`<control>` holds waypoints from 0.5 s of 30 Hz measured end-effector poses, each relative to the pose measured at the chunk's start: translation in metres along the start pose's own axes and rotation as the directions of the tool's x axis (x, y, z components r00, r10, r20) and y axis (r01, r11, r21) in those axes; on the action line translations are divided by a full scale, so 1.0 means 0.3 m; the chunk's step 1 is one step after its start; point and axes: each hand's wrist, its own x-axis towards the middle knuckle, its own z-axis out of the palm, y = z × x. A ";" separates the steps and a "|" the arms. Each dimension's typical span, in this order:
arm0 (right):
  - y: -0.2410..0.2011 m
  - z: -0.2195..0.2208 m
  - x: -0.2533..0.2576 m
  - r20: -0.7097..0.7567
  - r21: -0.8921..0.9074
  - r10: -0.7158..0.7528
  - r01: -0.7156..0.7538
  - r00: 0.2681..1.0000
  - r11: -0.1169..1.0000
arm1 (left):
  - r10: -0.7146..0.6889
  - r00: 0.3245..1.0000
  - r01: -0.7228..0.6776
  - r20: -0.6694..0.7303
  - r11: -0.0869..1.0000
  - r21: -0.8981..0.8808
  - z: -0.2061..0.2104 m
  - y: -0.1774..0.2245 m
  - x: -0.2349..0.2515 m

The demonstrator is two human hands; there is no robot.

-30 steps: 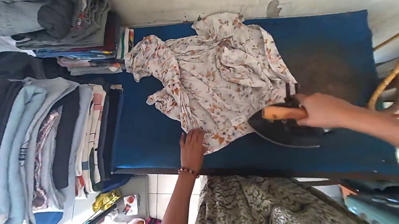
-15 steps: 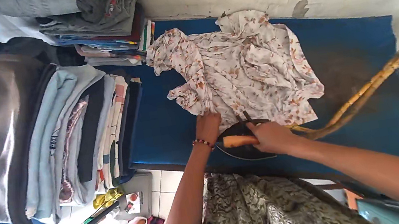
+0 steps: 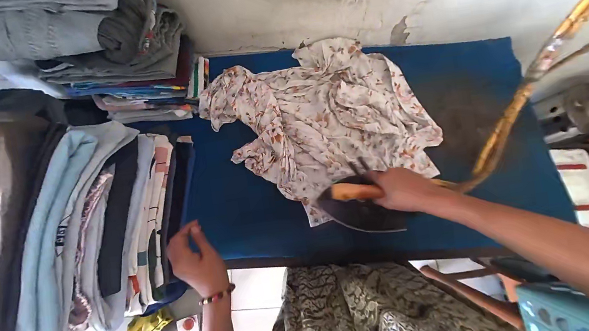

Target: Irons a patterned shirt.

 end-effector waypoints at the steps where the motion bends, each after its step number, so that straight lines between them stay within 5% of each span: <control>1: 0.105 0.018 -0.024 -0.010 0.015 0.053 -0.052 0.999 0.999 | -0.073 0.997 0.073 0.001 0.997 0.015 -0.011 -0.018 -0.049; 5: 0.515 0.030 -0.081 -0.170 0.193 0.283 -0.249 0.944 0.949 | -0.259 0.953 0.255 0.155 0.966 0.042 0.047 0.072 -0.183; 10: 1.015 0.009 -0.081 -0.255 0.441 0.492 -0.352 0.832 0.825 | -0.434 0.813 0.370 0.389 0.900 0.230 0.311 0.296 -0.160; 13: 1.217 0.022 -0.042 -0.279 0.449 0.550 -0.399 0.787 0.800 | -0.517 0.748 0.386 0.417 0.849 0.360 0.477 0.385 -0.117; 15: 1.196 -0.002 -0.033 -0.418 0.351 0.481 -0.352 0.771 0.868 | -0.519 0.718 0.401 0.464 0.853 0.333 0.523 0.440 -0.110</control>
